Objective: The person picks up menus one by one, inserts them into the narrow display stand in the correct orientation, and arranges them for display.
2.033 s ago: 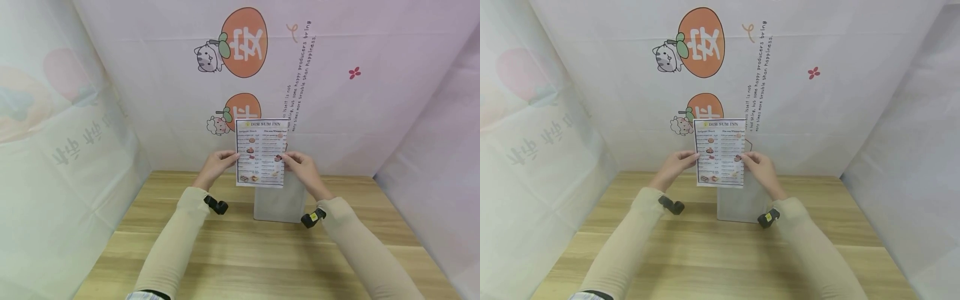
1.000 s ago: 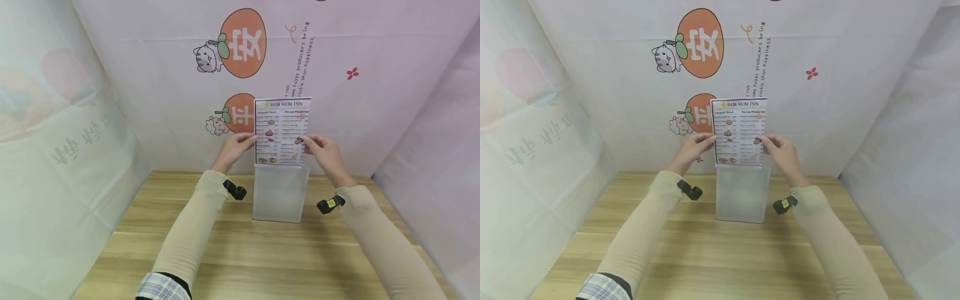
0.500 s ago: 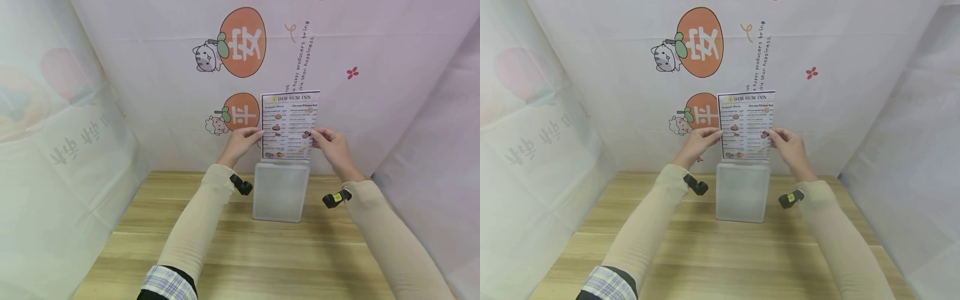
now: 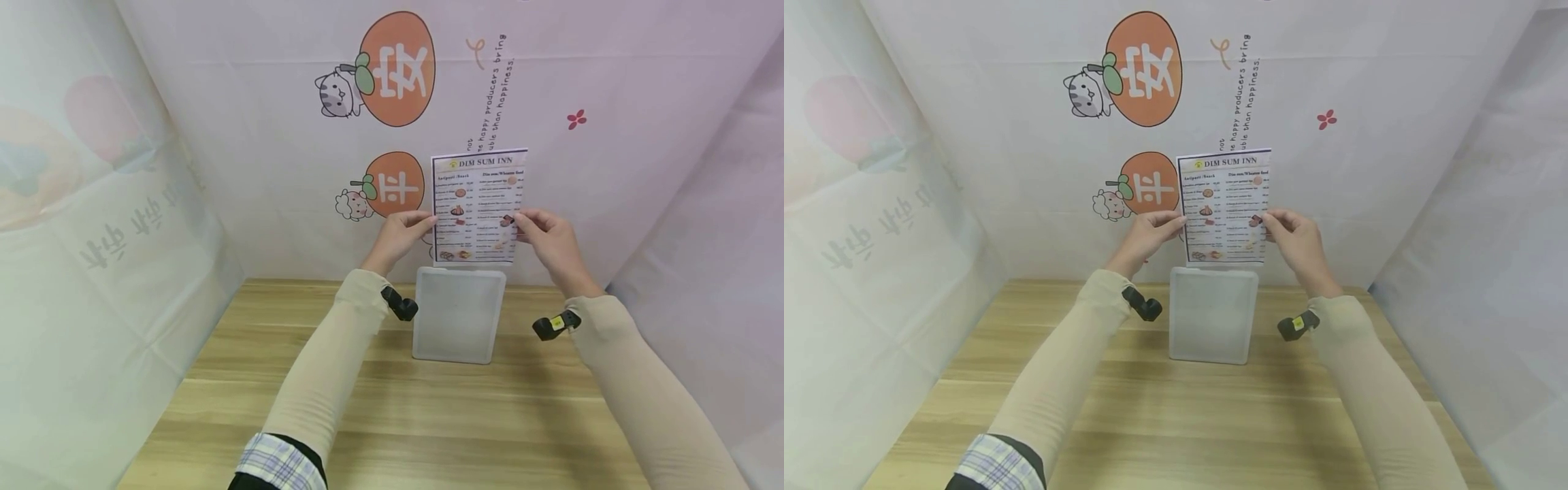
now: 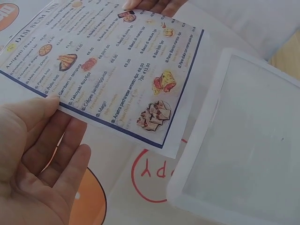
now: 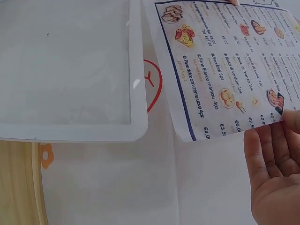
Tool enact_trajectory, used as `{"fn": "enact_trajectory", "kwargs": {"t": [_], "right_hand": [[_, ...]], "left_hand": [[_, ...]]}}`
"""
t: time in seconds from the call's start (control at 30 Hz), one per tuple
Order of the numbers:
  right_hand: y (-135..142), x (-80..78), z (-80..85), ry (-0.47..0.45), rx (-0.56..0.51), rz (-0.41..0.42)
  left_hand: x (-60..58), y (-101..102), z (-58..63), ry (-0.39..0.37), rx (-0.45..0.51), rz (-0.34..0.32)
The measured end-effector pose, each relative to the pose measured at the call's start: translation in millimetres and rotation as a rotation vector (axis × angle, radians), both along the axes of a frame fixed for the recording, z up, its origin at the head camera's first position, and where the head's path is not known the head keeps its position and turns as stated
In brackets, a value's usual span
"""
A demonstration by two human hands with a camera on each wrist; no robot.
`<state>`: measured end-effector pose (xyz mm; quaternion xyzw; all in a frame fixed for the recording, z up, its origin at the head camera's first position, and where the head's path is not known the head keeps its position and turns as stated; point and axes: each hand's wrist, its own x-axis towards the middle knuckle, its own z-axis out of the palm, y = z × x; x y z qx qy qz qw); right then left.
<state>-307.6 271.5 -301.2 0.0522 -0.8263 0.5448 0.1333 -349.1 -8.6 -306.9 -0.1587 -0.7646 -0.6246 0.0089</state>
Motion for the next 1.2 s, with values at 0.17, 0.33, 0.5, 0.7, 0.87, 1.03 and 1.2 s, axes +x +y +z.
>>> {"fn": "enact_trajectory", "kwargs": {"t": [0.17, 0.33, 0.5, 0.7, 0.87, 1.03, 1.2], "right_hand": [[0.4, 0.8, 0.2, -0.016, -0.003, -0.008], [1.7, 0.6, -0.7, -0.017, 0.002, 0.002], [1.5, -0.2, -2.7, 0.003, 0.01, 0.01], [0.6, -0.1, -2.5, 0.01, 0.002, 0.018], [0.7, 0.5, -0.5, -0.011, -0.007, 0.0], [1.2, 0.0, -0.2, -0.019, 0.0, 0.006], [0.0, -0.3, -2.5, -0.008, -0.007, 0.018]], "left_hand": [[-0.1, -0.5, -1.0, 0.0, -0.016, -0.011], [-1.2, -1.0, -2.9, -0.001, -0.024, -0.025], [-1.5, -1.9, -4.9, -0.003, -0.018, -0.033], [-0.4, -2.2, -4.6, -0.016, -0.01, -0.03], [0.8, -1.5, -4.1, -0.005, 0.0, -0.035], [1.4, -1.1, -4.5, 0.0, 0.002, -0.025], [0.3, -1.9, -5.9, 0.0, 0.0, -0.017]]}}
